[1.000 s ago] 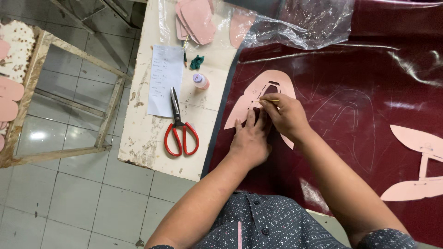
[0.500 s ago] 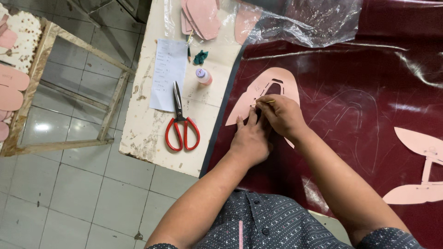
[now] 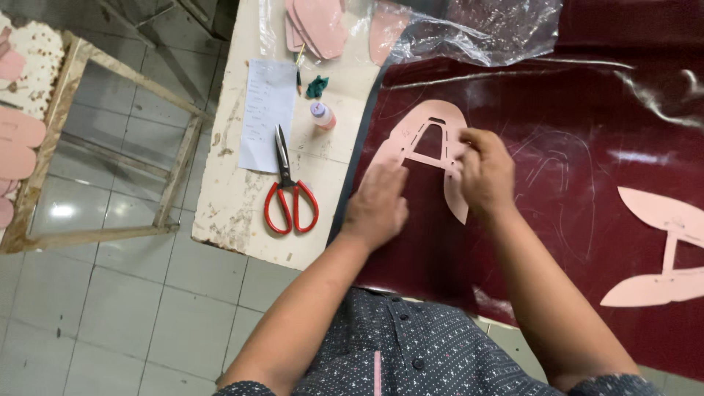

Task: The person applies glue from a small bottle onto a pink paper pattern piece and presses it onto a sheet of maroon material, traces around the pattern with a stylus, then cuts the maroon material along the marked line with scissors and smooths the cut sheet flat on the table.

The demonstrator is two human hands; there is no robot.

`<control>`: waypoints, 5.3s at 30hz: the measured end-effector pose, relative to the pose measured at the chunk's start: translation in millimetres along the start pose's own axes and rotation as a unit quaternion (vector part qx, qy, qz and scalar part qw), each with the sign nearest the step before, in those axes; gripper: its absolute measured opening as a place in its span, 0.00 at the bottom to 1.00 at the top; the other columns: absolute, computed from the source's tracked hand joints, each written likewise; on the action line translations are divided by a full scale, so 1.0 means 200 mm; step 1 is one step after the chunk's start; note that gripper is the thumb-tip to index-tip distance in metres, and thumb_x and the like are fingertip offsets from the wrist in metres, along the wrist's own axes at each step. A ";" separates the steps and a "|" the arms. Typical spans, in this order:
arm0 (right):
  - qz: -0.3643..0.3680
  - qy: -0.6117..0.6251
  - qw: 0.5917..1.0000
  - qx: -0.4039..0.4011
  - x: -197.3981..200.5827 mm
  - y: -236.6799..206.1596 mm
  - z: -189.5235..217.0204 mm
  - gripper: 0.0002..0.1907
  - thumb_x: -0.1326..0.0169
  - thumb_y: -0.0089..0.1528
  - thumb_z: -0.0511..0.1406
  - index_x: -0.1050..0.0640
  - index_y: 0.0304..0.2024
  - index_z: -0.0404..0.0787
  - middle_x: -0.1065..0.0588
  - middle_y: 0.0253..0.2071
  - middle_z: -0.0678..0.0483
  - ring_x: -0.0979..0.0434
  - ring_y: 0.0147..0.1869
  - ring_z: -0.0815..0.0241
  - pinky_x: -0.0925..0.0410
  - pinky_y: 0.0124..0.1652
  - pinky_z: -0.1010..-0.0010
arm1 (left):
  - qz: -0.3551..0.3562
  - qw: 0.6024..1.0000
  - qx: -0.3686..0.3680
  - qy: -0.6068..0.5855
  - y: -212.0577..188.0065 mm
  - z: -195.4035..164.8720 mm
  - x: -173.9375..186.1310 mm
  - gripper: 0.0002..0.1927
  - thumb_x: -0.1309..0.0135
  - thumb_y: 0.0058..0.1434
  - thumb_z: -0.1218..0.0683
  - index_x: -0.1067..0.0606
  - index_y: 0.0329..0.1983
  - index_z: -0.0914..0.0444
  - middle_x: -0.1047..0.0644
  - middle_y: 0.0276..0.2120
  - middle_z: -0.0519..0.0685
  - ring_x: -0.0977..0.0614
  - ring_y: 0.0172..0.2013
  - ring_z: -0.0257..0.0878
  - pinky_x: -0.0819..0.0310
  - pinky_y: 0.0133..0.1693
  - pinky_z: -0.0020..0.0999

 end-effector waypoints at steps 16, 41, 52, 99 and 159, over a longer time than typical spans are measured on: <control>0.124 0.357 0.819 -0.431 -0.22 -0.92 0.65 0.18 0.50 0.62 0.41 0.19 0.49 0.40 0.18 0.39 0.56 0.29 0.26 0.71 0.35 0.26 0.79 | 0.012 0.989 -0.041 -0.145 -0.44 0.28 0.42 0.15 0.51 0.66 0.56 0.24 0.54 0.64 0.21 0.44 0.55 0.21 0.44 0.55 0.25 0.47 0.46; -0.029 -0.187 0.942 -0.278 -0.29 -1.28 0.58 0.28 0.33 0.56 0.44 0.21 0.55 0.38 0.25 0.47 0.41 0.22 0.48 0.46 0.29 0.48 0.60 | 0.087 0.992 -0.046 -0.080 -0.94 0.52 0.46 0.25 0.40 0.57 0.56 0.24 0.60 0.55 0.33 0.64 0.53 0.34 0.63 0.55 0.41 0.64 0.49; 0.052 -0.040 0.956 -0.288 -0.10 -1.32 0.40 0.16 0.44 0.64 0.30 0.17 0.53 0.48 0.31 0.47 0.54 0.28 0.47 0.62 0.31 0.46 0.72 | 0.095 0.990 -0.025 -0.097 -0.93 0.50 0.36 0.24 0.45 0.60 0.58 0.24 0.62 0.55 0.34 0.67 0.55 0.38 0.66 0.58 0.47 0.67 0.49; 0.116 -0.069 0.951 -0.276 -0.08 -1.25 0.43 0.24 0.45 0.61 0.29 0.21 0.59 0.53 0.31 0.50 0.53 0.27 0.50 0.58 0.31 0.50 0.68 | 0.107 0.984 -0.024 -0.143 -0.91 0.52 0.37 0.24 0.42 0.59 0.57 0.23 0.60 0.56 0.33 0.67 0.52 0.37 0.67 0.55 0.47 0.68 0.46; 0.126 -0.072 0.943 -0.299 -0.09 -1.28 0.42 0.24 0.46 0.63 0.29 0.22 0.61 0.54 0.33 0.52 0.53 0.27 0.48 0.59 0.31 0.48 0.69 | 0.100 0.987 -0.040 -0.116 -0.91 0.53 0.32 0.23 0.43 0.61 0.57 0.22 0.61 0.54 0.33 0.68 0.52 0.35 0.66 0.54 0.47 0.67 0.46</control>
Point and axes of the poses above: each hand's wrist, its own y-axis towards the middle knuckle, its own x-axis out of the back of the hand, z = x × y, the point moved 3 cm from there along y, towards the middle knuckle
